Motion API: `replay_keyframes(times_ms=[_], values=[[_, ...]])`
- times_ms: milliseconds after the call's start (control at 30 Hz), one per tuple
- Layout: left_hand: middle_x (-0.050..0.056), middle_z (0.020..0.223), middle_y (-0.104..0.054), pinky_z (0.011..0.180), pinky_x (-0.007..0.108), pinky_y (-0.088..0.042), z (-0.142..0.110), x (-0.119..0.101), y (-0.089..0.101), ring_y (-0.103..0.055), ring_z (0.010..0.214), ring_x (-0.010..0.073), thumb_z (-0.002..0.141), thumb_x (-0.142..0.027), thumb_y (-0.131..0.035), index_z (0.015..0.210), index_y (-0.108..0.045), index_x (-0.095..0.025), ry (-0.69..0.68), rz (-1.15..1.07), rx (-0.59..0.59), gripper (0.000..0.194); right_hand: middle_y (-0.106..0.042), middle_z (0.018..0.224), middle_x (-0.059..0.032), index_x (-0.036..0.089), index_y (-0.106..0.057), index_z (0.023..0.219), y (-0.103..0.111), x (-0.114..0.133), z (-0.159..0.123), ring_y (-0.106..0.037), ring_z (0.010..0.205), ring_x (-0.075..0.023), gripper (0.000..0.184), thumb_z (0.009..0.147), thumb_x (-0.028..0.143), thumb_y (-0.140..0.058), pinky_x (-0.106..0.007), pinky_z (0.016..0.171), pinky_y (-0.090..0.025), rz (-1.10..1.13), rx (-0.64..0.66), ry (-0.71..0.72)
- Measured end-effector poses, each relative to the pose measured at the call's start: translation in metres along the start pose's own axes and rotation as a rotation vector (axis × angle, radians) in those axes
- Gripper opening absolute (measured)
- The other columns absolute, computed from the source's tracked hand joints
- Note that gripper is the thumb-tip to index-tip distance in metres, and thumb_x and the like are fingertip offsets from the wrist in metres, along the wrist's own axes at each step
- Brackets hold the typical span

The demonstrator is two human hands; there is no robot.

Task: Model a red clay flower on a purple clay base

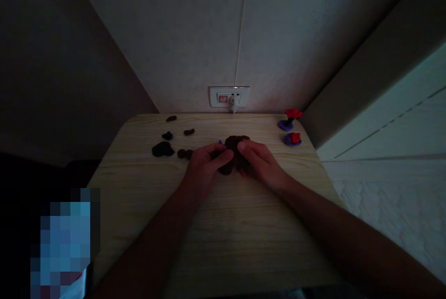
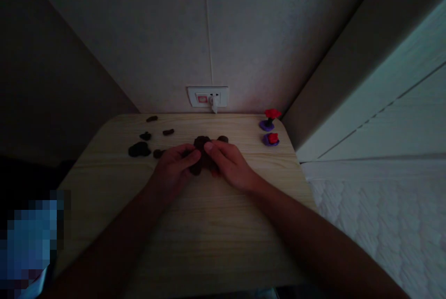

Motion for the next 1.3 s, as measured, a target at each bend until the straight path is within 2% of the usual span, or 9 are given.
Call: replay_keyframes(times_ms=[200, 400, 600, 700, 767, 933, 1033, 1167, 1300], values=[[0.001, 0.06, -0.064, 0.051, 0.024, -0.04, 0.0, -0.001, 0.001, -0.055, 0.052, 0.0103, 0.065, -0.034, -0.091, 0.07, -0.071, -0.014, -0.053, 0.02, 0.042, 0.029, -0.051, 0.05, 0.0044, 0.018, -0.058, 0.07, -0.005, 0.001, -0.001, -0.043, 0.039, -0.0076, 0.048, 0.095, 0.059, -0.059, -0.022, 0.037, -0.029, 0.062, -0.037, 0.011], [0.001, 0.067, -0.064, 0.056, 0.026, -0.043, -0.001, -0.001, -0.005, -0.056, 0.058, 0.0115, 0.067, -0.035, -0.088, 0.076, -0.07, -0.015, 0.023, -0.061, 0.079, 0.028, -0.052, 0.053, 0.004, 0.017, -0.061, 0.071, -0.006, 0.001, -0.001, -0.043, 0.041, -0.0077, 0.048, 0.093, 0.06, -0.062, -0.021, 0.038, -0.031, 0.072, -0.035, -0.004], [-0.002, 0.065, -0.062, 0.051, 0.022, -0.037, 0.002, 0.001, 0.002, -0.052, 0.054, 0.0091, 0.072, -0.04, -0.086, 0.077, -0.068, -0.017, -0.076, 0.069, -0.05, 0.029, -0.056, 0.059, 0.0024, 0.017, -0.059, 0.077, -0.005, -0.004, -0.001, -0.047, 0.048, -0.0089, 0.049, 0.096, 0.062, -0.056, -0.022, 0.043, -0.035, 0.051, 0.038, -0.041], [-0.002, 0.069, -0.064, 0.053, 0.022, -0.038, 0.005, 0.002, 0.009, -0.053, 0.058, 0.0088, 0.076, -0.041, -0.084, 0.08, -0.07, -0.018, -0.166, 0.141, -0.119, 0.027, -0.053, 0.057, 0.0043, 0.017, -0.059, 0.078, -0.005, -0.002, -0.002, -0.047, 0.048, -0.0085, 0.042, 0.093, 0.057, -0.064, -0.021, 0.045, -0.035, -0.018, 0.106, -0.024], [-0.001, 0.071, -0.065, 0.056, 0.022, -0.04, 0.006, 0.002, 0.01, -0.055, 0.061, 0.0096, 0.076, -0.041, -0.084, 0.08, -0.071, -0.017, -0.181, 0.157, -0.122, 0.027, -0.052, 0.057, 0.0049, 0.017, -0.059, 0.078, -0.005, 0.0, -0.002, -0.046, 0.048, -0.0081, 0.04, 0.093, 0.053, -0.066, -0.021, 0.044, -0.034, -0.042, 0.115, -0.02], [0.0, 0.071, -0.067, 0.058, 0.023, -0.042, 0.006, -0.001, 0.006, -0.057, 0.061, 0.0099, 0.067, -0.035, -0.089, 0.08, -0.073, -0.015, -0.093, 0.106, -0.037, 0.029, -0.05, 0.055, 0.0059, 0.017, -0.059, 0.077, -0.005, 0.003, -0.003, -0.042, 0.045, -0.0071, 0.037, 0.092, 0.05, -0.067, -0.021, 0.041, -0.03, -0.014, 0.076, 0.002], [0.001, 0.071, -0.069, 0.061, 0.025, -0.046, 0.005, -0.002, 0.004, -0.06, 0.063, 0.0114, 0.063, -0.033, -0.092, 0.079, -0.072, -0.014, -0.034, 0.002, -0.01, 0.032, -0.052, 0.055, 0.0057, 0.017, -0.062, 0.083, -0.006, 0.004, -0.004, -0.044, 0.045, -0.0074, 0.035, 0.092, 0.05, -0.069, -0.02, 0.041, -0.033, 0.0, 0.09, 0.01], [0.002, 0.073, -0.069, 0.064, 0.025, -0.049, 0.004, -0.003, 0.005, -0.062, 0.065, 0.0117, 0.061, -0.032, -0.094, 0.078, -0.071, -0.013, -0.029, -0.083, -0.032, 0.035, -0.059, 0.061, 0.003, 0.016, -0.063, 0.084, -0.006, 0.003, -0.002, -0.051, 0.048, -0.0083, 0.037, 0.093, 0.053, -0.066, -0.02, 0.045, -0.041, 0.026, 0.125, -0.001], [0.001, 0.071, -0.068, 0.061, 0.023, -0.047, 0.004, -0.003, 0.005, -0.061, 0.064, 0.01, 0.062, -0.032, -0.094, 0.078, -0.071, -0.012, -0.058, -0.094, -0.079, 0.035, -0.059, 0.061, 0.0023, 0.016, -0.062, 0.076, -0.004, 0.001, -0.001, -0.051, 0.047, -0.0075, 0.038, 0.092, 0.05, -0.069, -0.02, 0.044, -0.04, 0.026, 0.106, 0.004]])
Point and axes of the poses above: each hand's wrist, its own z-axis towards the middle knuckle, its own y-axis out of the back of the hand, x = y × z, the point moved 3 cm from there along z, towards the middle knuckle
